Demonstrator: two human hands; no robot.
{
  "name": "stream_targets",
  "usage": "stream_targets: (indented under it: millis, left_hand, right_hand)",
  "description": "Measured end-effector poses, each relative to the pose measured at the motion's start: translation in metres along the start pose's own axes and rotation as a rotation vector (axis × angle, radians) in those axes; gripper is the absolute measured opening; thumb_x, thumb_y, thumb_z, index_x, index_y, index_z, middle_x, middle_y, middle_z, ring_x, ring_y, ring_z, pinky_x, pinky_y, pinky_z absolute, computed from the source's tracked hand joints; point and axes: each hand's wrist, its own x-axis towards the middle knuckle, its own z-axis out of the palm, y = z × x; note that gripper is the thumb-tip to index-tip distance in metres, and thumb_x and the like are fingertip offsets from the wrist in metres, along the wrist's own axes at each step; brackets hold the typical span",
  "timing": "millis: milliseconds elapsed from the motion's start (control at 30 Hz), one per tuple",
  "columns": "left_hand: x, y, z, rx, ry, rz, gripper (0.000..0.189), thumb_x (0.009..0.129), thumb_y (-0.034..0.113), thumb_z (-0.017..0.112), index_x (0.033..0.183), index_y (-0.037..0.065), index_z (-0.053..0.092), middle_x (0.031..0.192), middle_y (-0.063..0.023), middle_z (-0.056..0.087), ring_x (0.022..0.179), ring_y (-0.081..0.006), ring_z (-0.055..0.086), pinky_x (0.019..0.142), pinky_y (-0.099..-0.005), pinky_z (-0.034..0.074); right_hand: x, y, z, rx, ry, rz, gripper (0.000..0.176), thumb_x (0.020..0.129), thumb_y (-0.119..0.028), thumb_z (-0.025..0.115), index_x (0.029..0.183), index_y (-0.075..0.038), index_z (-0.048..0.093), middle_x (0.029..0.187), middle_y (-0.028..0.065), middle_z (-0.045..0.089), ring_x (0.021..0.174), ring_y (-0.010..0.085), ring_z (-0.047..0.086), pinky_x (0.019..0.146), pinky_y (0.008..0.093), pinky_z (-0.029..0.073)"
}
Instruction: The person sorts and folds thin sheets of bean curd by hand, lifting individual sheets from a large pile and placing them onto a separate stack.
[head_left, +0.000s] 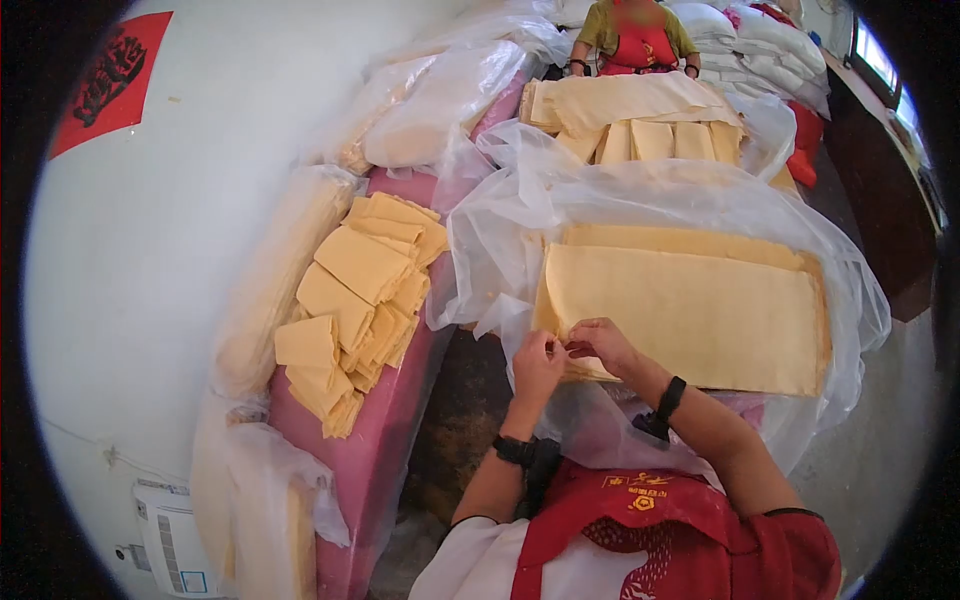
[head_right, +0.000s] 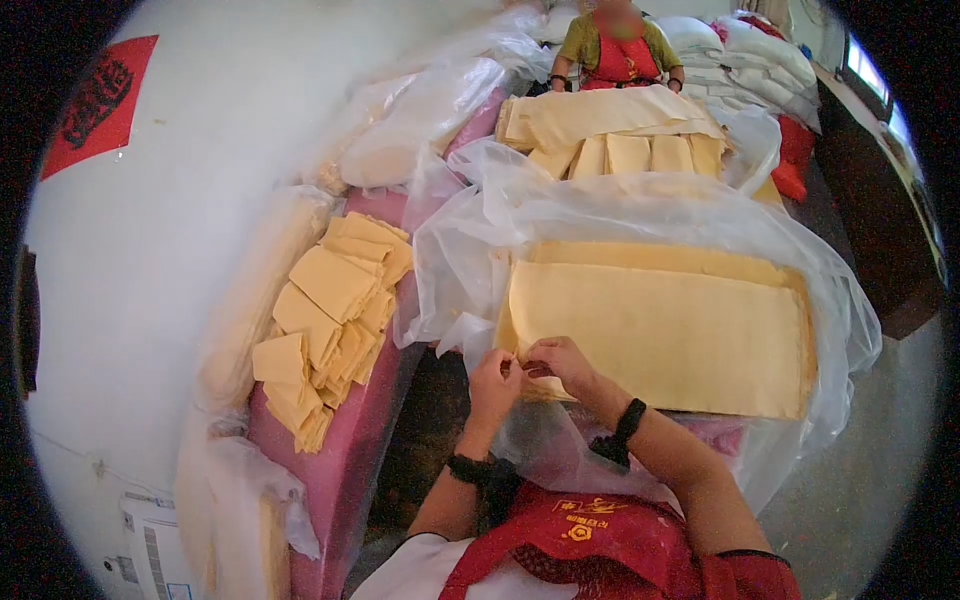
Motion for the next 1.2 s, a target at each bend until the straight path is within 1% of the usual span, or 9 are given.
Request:
stream_targets:
  millis: [133,333,433,500,700,867,1000,1133,1200]
  left_hand:
    - [0.002,-0.014,0.005,0.097,-0.016,0.033,0.013,0.079,0.015,0.065,0.082,0.005,0.058,0.079,-0.0139,0.059,0.071,-0.0343,0.062,0.063,-0.0426,0.049]
    - [-0.001,-0.059,-0.010,-0.015,-0.113,-0.395,0.010,0.079,0.017,0.062,0.083,0.008,0.059,0.091,-0.0148,0.063,0.076,-0.0379,0.061,0.066,-0.0455,0.049]
    - [0.004,-0.030,-0.015,0.352,-0.128,-0.331,0.015,0.079,0.015,0.062,0.091,0.007,0.061,0.105,-0.0148,0.063,0.086,-0.0356,0.062,0.071,-0.0438,0.049]
    - [0.020,0.006,-0.024,0.488,0.194,0.332,0.026,0.079,0.012,0.062,0.104,0.005,0.060,0.116,-0.0157,0.059,0.102,-0.0343,0.058,0.082,-0.0434,0.049]
    - [0.039,-0.015,0.041,0.252,-0.484,0.145,0.049,0.076,0.014,0.067,0.123,0.006,0.052,0.129,-0.0194,0.049,0.124,-0.0364,0.043,0.103,-0.0451,0.038]
    - [0.043,-0.021,0.052,0.434,-0.428,0.242,0.065,0.071,0.024,0.072,0.130,0.008,0.048,0.129,-0.0186,0.049,0.125,-0.0372,0.042,0.102,-0.0461,0.039]
    - [0.056,-0.010,0.050,0.518,-0.589,0.158,0.069,0.068,0.026,0.073,0.131,0.013,0.049,0.137,-0.0202,0.042,0.128,-0.0391,0.039,0.104,-0.0466,0.037]
    - [0.046,0.023,0.066,0.638,-0.487,0.192,0.072,0.069,0.026,0.072,0.135,0.013,0.047,0.144,-0.0227,0.035,0.132,-0.0397,0.034,0.108,-0.0485,0.032]
    - [0.034,0.051,0.098,0.349,-0.383,0.437,0.071,0.075,0.027,0.070,0.139,0.013,0.043,0.148,-0.0233,0.030,0.137,-0.0400,0.028,0.110,-0.0514,0.028]
  right_hand:
    - [-0.003,-0.003,0.000,-0.159,0.048,-0.115,0.011,0.085,-0.012,0.060,0.084,-0.002,0.065,0.080,0.0074,0.065,0.074,0.0169,0.064,0.070,0.0310,0.054]
    - [0.003,-0.016,-0.094,0.185,0.467,-0.243,0.010,0.085,-0.014,0.056,0.076,-0.010,0.058,0.069,0.0027,0.057,0.065,0.0154,0.058,0.065,0.0328,0.053]
    - [-0.014,-0.020,-0.105,0.106,0.450,-0.276,0.009,0.085,-0.014,0.056,0.078,-0.009,0.058,0.072,0.0022,0.057,0.066,0.0154,0.058,0.065,0.0330,0.053]
    - [-0.018,-0.021,-0.085,0.070,0.439,-0.274,0.009,0.086,-0.014,0.055,0.079,-0.009,0.058,0.073,0.0021,0.057,0.067,0.0156,0.058,0.066,0.0326,0.053]
    - [-0.020,-0.025,-0.045,-0.008,0.341,-0.301,0.009,0.087,-0.013,0.055,0.080,-0.007,0.057,0.076,0.0012,0.058,0.070,0.0142,0.059,0.068,0.0314,0.053]
    - [-0.083,-0.062,-0.118,0.083,0.328,-0.652,0.011,0.087,-0.013,0.054,0.077,-0.010,0.055,0.073,-0.0012,0.055,0.069,0.0109,0.055,0.065,0.0281,0.048]
    - [-0.172,-0.069,-0.196,0.276,0.673,-0.754,0.015,0.089,-0.016,0.051,0.075,-0.012,0.054,0.071,-0.0023,0.052,0.067,0.0104,0.053,0.063,0.0272,0.046]
    - [-0.244,0.004,-0.251,0.212,0.917,-0.595,0.012,0.089,-0.012,0.053,0.078,-0.009,0.055,0.074,0.0030,0.060,0.066,0.0153,0.059,0.062,0.0295,0.050]
    - [-0.254,0.019,-0.240,0.177,0.959,-0.526,0.010,0.088,-0.012,0.053,0.079,-0.010,0.056,0.075,0.0023,0.061,0.070,0.0152,0.061,0.064,0.0294,0.051]
